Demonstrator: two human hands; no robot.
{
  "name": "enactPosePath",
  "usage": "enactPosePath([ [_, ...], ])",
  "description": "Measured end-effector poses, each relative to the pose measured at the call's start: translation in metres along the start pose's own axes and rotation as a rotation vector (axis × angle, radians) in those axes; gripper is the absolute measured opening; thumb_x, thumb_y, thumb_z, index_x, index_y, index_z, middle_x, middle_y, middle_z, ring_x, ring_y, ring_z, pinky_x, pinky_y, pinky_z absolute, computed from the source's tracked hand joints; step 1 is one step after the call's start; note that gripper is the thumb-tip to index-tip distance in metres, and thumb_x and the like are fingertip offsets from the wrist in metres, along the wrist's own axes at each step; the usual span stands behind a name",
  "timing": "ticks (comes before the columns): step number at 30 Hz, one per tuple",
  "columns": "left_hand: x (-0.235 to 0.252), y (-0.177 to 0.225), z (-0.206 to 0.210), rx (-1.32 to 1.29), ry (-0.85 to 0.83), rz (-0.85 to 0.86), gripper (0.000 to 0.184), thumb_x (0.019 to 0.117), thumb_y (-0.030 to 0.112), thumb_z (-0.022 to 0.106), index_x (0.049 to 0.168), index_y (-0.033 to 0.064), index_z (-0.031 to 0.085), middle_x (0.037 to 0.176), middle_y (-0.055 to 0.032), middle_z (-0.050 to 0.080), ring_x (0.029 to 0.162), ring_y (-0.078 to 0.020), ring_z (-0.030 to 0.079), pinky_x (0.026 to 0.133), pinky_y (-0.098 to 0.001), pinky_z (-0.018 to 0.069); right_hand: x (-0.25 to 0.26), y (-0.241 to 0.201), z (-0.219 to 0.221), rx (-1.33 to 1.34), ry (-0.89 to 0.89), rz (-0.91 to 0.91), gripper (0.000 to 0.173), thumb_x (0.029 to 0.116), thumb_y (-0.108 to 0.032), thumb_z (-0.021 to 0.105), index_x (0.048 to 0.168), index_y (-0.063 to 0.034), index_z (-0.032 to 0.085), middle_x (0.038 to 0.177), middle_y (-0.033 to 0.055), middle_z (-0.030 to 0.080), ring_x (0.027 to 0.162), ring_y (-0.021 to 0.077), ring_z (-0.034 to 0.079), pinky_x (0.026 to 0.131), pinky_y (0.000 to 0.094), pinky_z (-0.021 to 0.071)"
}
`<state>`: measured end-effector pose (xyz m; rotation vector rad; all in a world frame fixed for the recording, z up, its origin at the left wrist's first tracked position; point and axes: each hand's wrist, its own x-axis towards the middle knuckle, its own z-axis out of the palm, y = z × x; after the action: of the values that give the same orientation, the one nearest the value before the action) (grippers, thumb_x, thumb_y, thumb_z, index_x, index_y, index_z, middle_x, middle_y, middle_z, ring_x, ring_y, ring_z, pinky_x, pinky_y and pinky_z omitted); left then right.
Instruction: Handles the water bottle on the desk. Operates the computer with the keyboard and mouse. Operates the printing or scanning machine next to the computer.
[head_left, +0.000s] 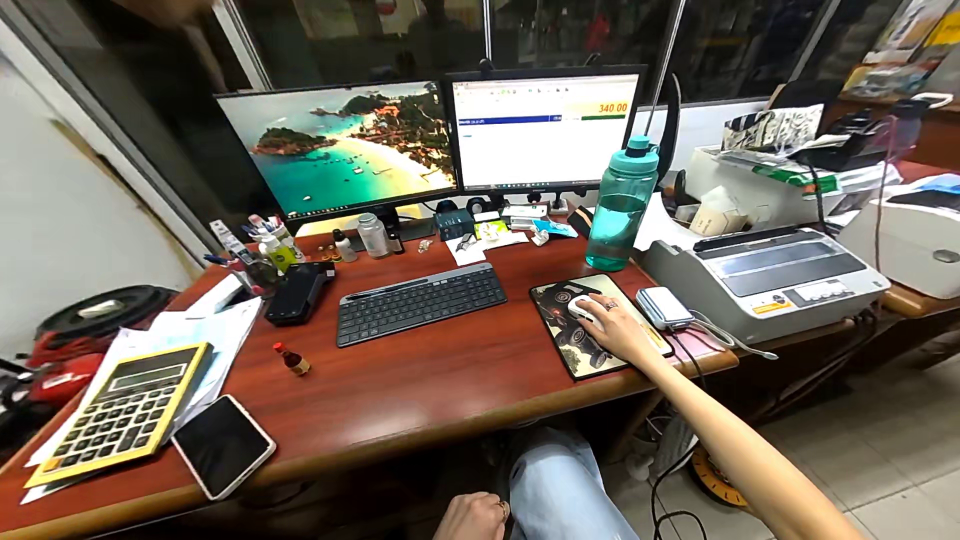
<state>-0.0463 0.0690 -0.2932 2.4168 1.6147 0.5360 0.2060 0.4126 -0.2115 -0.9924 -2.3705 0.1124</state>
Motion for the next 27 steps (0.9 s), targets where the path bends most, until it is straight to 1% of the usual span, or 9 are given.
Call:
enactPosePath([
  [4,0.0004,-0.0001,-0.0004,-0.002,-0.006,0.006,0.015,0.0863,0.006,0.061,0.076,0.0001,0.071,0.073,-0.0131,0.069,0.071,-0.0283,0.073,0.061,-0.0455,0.0589,0.0,0.0019,0.001,-0.01,0.007,-0.01,0.038,0.1027,-0.031,0.059,0.136,-0.0137,0.066,0.141,0.0194,0.06,0.131,0.0393,0.057,0.104,0.0562,0.0496],
  [9,0.0004,-0.0012,0.001,-0.013,-0.016,0.003,0.016,0.0867,0.007,0.06,0.076,0.0008,0.07,0.072,-0.0127,0.069,0.071,-0.0286,0.073,0.06,-0.0463,0.0583,-0.0009,0.0001,-0.0002,-0.009,0.011,-0.006,0.038,0.1029,-0.031,0.059,0.136,-0.015,0.066,0.142,0.0187,0.06,0.132,0.0387,0.056,0.104,0.0562,0.0495],
  [13,0.0016,0.0005,-0.0028,-0.024,-0.083,-0.033,0.018,0.0893,0.007,0.059,0.08,-0.001,0.071,0.077,-0.015,0.071,0.076,-0.0312,0.074,0.064,-0.0486,0.0584,-0.0008,0.0005,-0.0004,-0.014,0.004,-0.003,0.038,0.1034,-0.033,0.058,0.137,-0.0161,0.065,0.143,0.0178,0.059,0.132,0.0381,0.056,0.103,0.0565,0.05],
  [15,0.0017,0.0011,-0.0039,-0.029,-0.093,-0.035,0.018,0.0893,0.007,0.059,0.08,-0.0015,0.071,0.078,-0.0155,0.071,0.077,-0.0316,0.074,0.065,-0.0491,0.0586,-0.0008,0.0005,-0.0003,-0.007,0.006,-0.006,0.038,0.1033,-0.032,0.059,0.137,-0.0152,0.065,0.143,0.0186,0.059,0.132,0.0391,0.056,0.103,0.0569,0.0499],
  [19,0.0015,0.0006,-0.0027,-0.026,-0.062,-0.016,0.017,0.088,0.007,0.06,0.078,-0.0009,0.071,0.075,-0.0147,0.071,0.074,-0.0306,0.074,0.063,-0.0481,0.0586,-0.0006,-0.0012,-0.001,-0.014,0.003,-0.004,0.038,0.1033,-0.032,0.059,0.137,-0.0146,0.066,0.142,0.0196,0.059,0.133,0.0394,0.055,0.105,0.0559,0.0484],
  [22,0.0008,-0.0007,-0.0006,-0.019,-0.04,-0.008,0.018,0.0875,0.007,0.059,0.076,-0.0006,0.07,0.074,-0.0142,0.07,0.073,-0.0302,0.074,0.062,-0.0472,0.0583,-0.001,-0.0022,-0.0012,-0.012,0.006,-0.007,0.038,0.103,-0.031,0.059,0.137,-0.0139,0.065,0.142,0.0208,0.059,0.132,0.0407,0.056,0.104,0.0566,0.0487],
  [24,0.0004,0.0006,-0.0036,-0.037,-0.07,-0.029,0.018,0.0889,0.007,0.059,0.079,-0.0021,0.071,0.077,-0.016,0.071,0.076,-0.032,0.074,0.065,-0.0494,0.0585,-0.0015,-0.0035,-0.0015,-0.007,0.006,0.004,0.038,0.1029,-0.031,0.06,0.136,-0.0146,0.065,0.141,0.0203,0.059,0.131,0.0405,0.057,0.102,0.0575,0.0499],
  [27,0.0021,0.0009,-0.0031,-0.057,-0.088,-0.05,0.019,0.0904,0.007,0.058,0.081,-0.0029,0.071,0.079,-0.0169,0.071,0.079,-0.0327,0.074,0.067,-0.0502,0.0584,-0.0015,-0.0026,-0.0017,-0.012,0.008,0.004,0.038,0.1027,-0.03,0.06,0.137,-0.0145,0.065,0.141,0.0201,0.06,0.131,0.04,0.057,0.103,0.0575,0.0493],
])
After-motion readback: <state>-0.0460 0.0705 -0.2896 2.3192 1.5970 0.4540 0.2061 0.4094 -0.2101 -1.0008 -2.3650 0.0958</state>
